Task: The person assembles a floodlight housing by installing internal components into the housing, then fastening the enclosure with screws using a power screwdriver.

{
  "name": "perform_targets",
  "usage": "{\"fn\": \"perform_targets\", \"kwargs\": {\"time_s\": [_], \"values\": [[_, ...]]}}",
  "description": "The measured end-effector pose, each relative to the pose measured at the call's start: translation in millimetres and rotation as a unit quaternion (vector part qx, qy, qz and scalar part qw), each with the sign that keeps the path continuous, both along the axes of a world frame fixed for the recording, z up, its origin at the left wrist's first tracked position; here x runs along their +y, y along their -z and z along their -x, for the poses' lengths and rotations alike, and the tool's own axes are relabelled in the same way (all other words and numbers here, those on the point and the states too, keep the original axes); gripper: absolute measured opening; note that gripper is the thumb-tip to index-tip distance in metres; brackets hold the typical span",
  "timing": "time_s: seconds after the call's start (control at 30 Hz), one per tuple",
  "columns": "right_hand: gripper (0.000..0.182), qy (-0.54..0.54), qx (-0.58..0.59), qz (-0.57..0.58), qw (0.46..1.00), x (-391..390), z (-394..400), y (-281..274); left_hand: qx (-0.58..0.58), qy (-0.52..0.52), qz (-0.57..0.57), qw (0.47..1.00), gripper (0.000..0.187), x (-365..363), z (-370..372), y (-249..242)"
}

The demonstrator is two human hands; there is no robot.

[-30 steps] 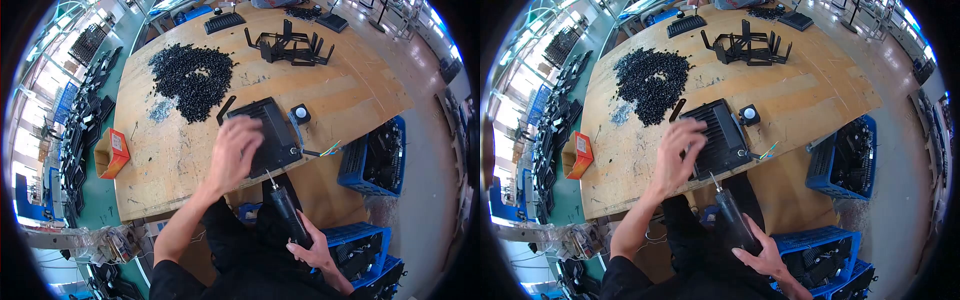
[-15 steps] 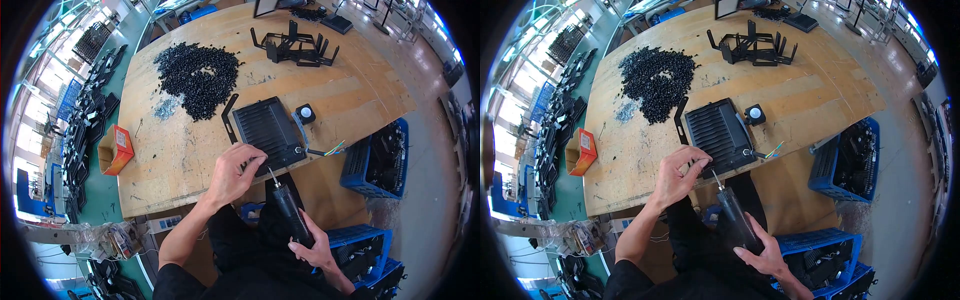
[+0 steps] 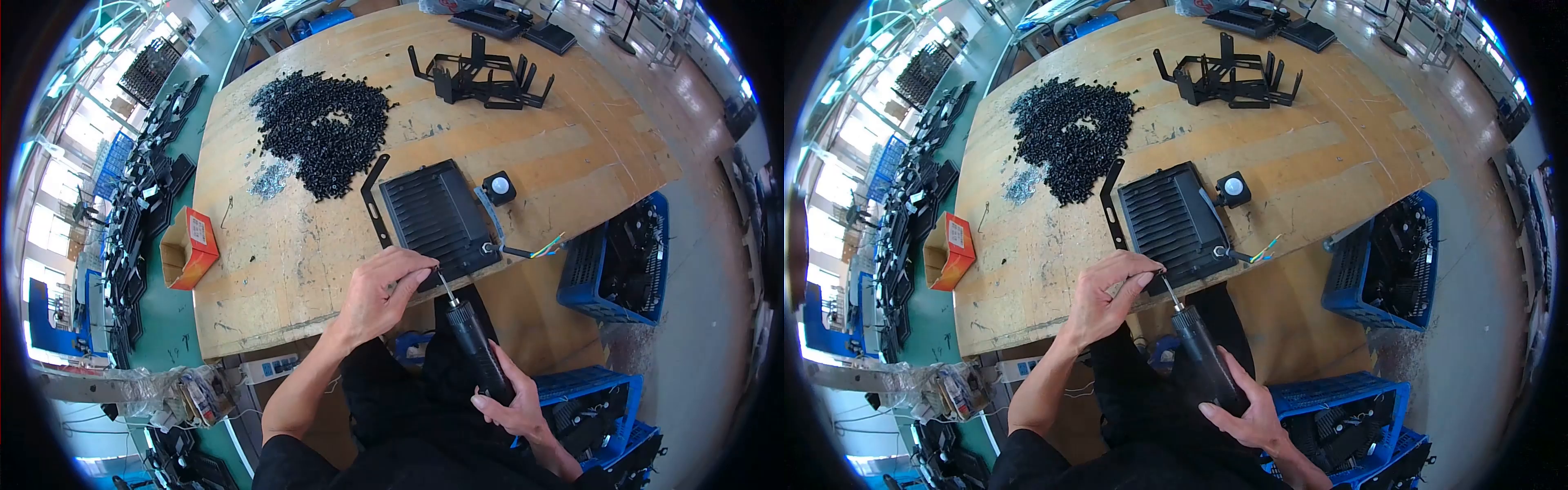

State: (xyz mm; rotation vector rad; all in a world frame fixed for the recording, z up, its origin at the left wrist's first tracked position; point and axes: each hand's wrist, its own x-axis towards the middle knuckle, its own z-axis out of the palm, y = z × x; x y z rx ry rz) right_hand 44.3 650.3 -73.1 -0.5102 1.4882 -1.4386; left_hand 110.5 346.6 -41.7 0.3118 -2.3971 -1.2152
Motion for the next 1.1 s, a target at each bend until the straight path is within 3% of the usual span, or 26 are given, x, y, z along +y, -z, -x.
{"fn": "perform_targets", "kwargs": {"time_s": [0.07, 0.2, 0.27, 0.37, 0.5, 0.57, 0.83, 0.93, 1.1], "values": [[0.088, 0.001, -0.003, -0.001, 1.0, 0.3, -0.6, 2.6, 0.013, 0.013, 0.026, 0.999, 0.016, -6.0, -3.1, -1.2], [0.09, 0.003, 0.031, 0.009, 0.999, -3.0, -2.0, 9.4, 0.105, -0.174, 0.222, 0.954, 0.026, -48.4, 19.3, -0.9], [0.09, -0.003, 0.032, 0.012, 0.999, -6.6, -1.7, 6.7, 0.087, -0.227, 0.275, 0.93, 0.028, -81.0, 42.1, 10.8], [0.09, 0.011, -0.05, -0.043, 0.998, -8.1, -1.6, 5.5, 0.06, -0.176, 0.253, 0.949, 0.026, -111.1, 63.7, 30.3], [0.091, 0.016, 0.025, 0.002, 1.0, -0.6, -3.7, 19.6, 0.02, -0.208, 0.162, 0.964, 0.019, -110.7, 72.0, 23.2], [0.091, 0.017, 0.028, -0.006, 0.999, 5.9, -5.7, 17.9, 0.063, -0.197, 0.168, 0.964, 0.016, -103.2, 73.3, 7.2], [0.093, 0.03, 0.013, -0.018, 0.999, 22.4, -2.6, 15.5, 0.061, -0.166, 0.259, 0.95, 0.016, -78.9, 90.9, -20.2], [0.092, 0.038, -0.058, -0.075, 0.995, 26.9, 2.8, 6.2, 0.067, -0.168, 0.288, 0.94, 0.016, -71.8, 99.2, -11.6], [0.091, 0.04, -0.03, -0.068, 0.996, 28.0, 13.4, 9.9, 0.027, -0.159, 0.28, 0.946, 0.018, -75.0, 106.7, 24.2]]}}
